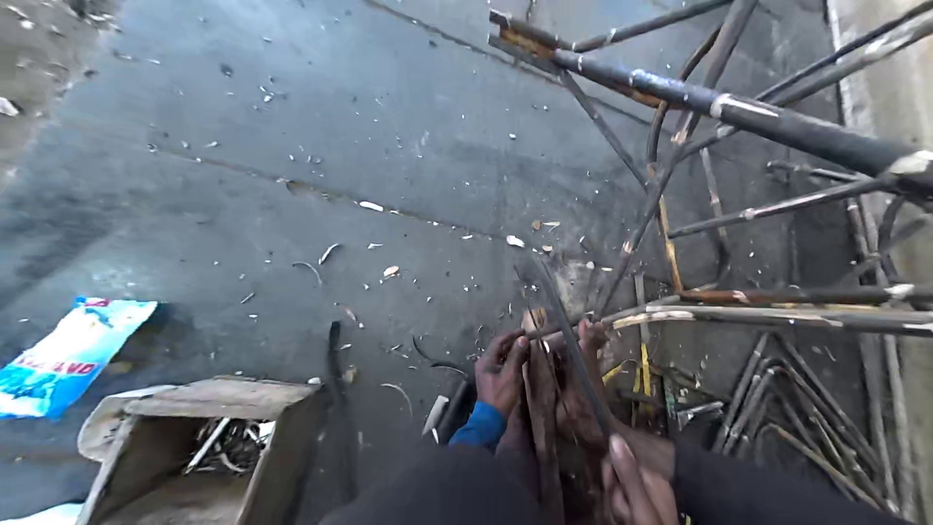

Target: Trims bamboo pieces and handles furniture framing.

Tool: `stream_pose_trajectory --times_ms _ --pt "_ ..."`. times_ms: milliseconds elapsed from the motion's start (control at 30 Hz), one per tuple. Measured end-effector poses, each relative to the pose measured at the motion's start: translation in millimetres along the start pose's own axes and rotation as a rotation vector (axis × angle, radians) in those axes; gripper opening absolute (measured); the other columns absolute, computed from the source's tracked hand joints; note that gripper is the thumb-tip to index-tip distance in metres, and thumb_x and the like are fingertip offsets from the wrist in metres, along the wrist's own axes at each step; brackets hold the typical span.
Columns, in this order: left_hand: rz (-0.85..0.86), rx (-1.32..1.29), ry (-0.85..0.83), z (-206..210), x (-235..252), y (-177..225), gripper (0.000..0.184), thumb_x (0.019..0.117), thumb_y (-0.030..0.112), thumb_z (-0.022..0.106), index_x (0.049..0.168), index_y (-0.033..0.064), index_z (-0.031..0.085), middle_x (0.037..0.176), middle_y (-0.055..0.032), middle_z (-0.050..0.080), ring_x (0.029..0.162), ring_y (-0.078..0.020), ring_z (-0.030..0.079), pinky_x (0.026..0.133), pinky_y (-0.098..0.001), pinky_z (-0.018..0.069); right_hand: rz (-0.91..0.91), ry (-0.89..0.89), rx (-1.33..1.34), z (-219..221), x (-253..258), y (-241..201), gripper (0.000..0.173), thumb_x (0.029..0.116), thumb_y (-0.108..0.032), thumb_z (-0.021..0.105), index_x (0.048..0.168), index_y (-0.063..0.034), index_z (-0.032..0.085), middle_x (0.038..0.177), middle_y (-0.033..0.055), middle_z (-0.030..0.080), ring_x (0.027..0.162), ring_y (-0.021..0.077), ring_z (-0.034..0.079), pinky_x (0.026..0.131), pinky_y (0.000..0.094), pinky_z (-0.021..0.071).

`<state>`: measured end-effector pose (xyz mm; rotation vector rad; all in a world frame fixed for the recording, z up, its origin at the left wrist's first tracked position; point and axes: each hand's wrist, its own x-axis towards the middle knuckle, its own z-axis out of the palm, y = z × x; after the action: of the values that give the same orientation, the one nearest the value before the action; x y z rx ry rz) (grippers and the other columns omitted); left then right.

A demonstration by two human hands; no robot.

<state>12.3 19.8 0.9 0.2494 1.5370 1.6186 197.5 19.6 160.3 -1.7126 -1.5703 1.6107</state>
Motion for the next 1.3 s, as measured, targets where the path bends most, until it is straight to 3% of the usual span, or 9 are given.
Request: stream_pose_trajectory --times_ms 67,200,433,600,767,967,1167,1233,1300 --pt "-0.042 0.016 -0.015 -3 -10 -5 0.026 0.1006 0.020 0.068 0.124 0.0092 0.071 0.109 -0.0088 0.076 0.092 -0.0234 0.075 0.087 -0.0442 0.0641 0.044 0.030 -0.005 -1 -14 3 0.049 0.1096 -0.038 0.044 0.080 -0.0058 0.067 0.050 -0.0028 0.044 0.039 0.0086 0.039 0.039 0.0290 0.0399" --pt "-0.015 0.052 -0.006 0 -4 1 0.028 0.1015 0.021 0.066 0.126 0.0076 0.070 0.108 -0.0078 0.077 0.092 -0.0213 0.076 0.088 -0.0422 0.0638 -0.069 0.065 0.107 50 72 22 0.054 0.1063 -0.048 0.044 0.081 -0.0056 0.066 0.050 -0.0007 0.042 0.040 0.0128 0.039 0.040 0.0333 0.0398" --pt "-0.029 -0.037 -0.033 -6 -1 -3 0.025 0.1005 0.017 0.067 0.123 0.0082 0.072 0.104 -0.0113 0.077 0.089 -0.0264 0.076 0.085 -0.0453 0.0650 0.015 0.027 -0.025 6 -4 1 0.048 0.1098 -0.036 0.043 0.082 -0.0049 0.067 0.051 -0.0013 0.047 0.040 0.0104 0.042 0.040 0.0315 0.0425" --pt "-0.020 -0.102 0.019 -1 -4 -1 0.026 0.1014 0.013 0.066 0.124 0.0024 0.070 0.109 -0.0150 0.076 0.091 -0.0295 0.076 0.087 -0.0461 0.0648 -0.135 0.085 0.053 68 86 19 0.047 0.1058 -0.041 0.046 0.082 -0.0064 0.069 0.054 0.0023 0.048 0.041 0.0151 0.041 0.040 0.0346 0.0393" --pt "-0.038 -0.093 0.034 -1 -2 -5 0.027 0.0995 0.017 0.069 0.124 0.0067 0.072 0.106 -0.0130 0.077 0.087 -0.0283 0.077 0.084 -0.0463 0.0654 -0.024 0.027 -0.037 0 -20 13 0.047 0.1103 -0.034 0.042 0.082 -0.0049 0.066 0.053 -0.0014 0.049 0.042 0.0101 0.045 0.042 0.0313 0.0448" --pt "-0.040 -0.144 0.067 5 -2 -1 0.028 0.1003 0.014 0.068 0.125 0.0020 0.071 0.110 -0.0152 0.076 0.092 -0.0299 0.076 0.088 -0.0461 0.0642 -0.173 0.096 0.036 53 70 32 0.052 0.1067 -0.042 0.044 0.076 -0.0071 0.067 0.050 -0.0002 0.043 0.040 0.0132 0.039 0.040 0.0334 0.0388" --pt "-0.058 -0.152 0.043 3 3 1 0.026 0.0991 0.010 0.068 0.123 0.0007 0.071 0.108 -0.0155 0.077 0.092 -0.0289 0.076 0.088 -0.0453 0.0645 -0.092 0.096 -0.111 19 -3 17 0.049 0.1080 -0.037 0.045 0.079 -0.0048 0.069 0.053 0.0002 0.052 0.043 0.0124 0.047 0.044 0.0338 0.0456" --pt "-0.074 -0.166 0.066 4 5 -5 0.026 0.0987 0.010 0.069 0.123 -0.0001 0.071 0.107 -0.0163 0.077 0.093 -0.0301 0.076 0.088 -0.0464 0.0648 -0.157 0.108 -0.067 36 31 25 0.047 0.1086 -0.039 0.045 0.087 -0.0046 0.069 0.054 0.0013 0.051 0.042 0.0143 0.046 0.042 0.0356 0.0450" --pt "-0.108 -0.185 0.099 4 2 -13 0.025 0.0992 0.011 0.069 0.121 0.0000 0.071 0.102 -0.0173 0.077 0.087 -0.0298 0.076 0.083 -0.0467 0.0653 -0.220 0.104 0.014 69 87 31 0.042 0.1070 -0.037 0.047 0.130 -0.0054 0.062 0.067 0.0038 0.059 0.047 0.0173 0.051 0.046 0.0384 0.0497"
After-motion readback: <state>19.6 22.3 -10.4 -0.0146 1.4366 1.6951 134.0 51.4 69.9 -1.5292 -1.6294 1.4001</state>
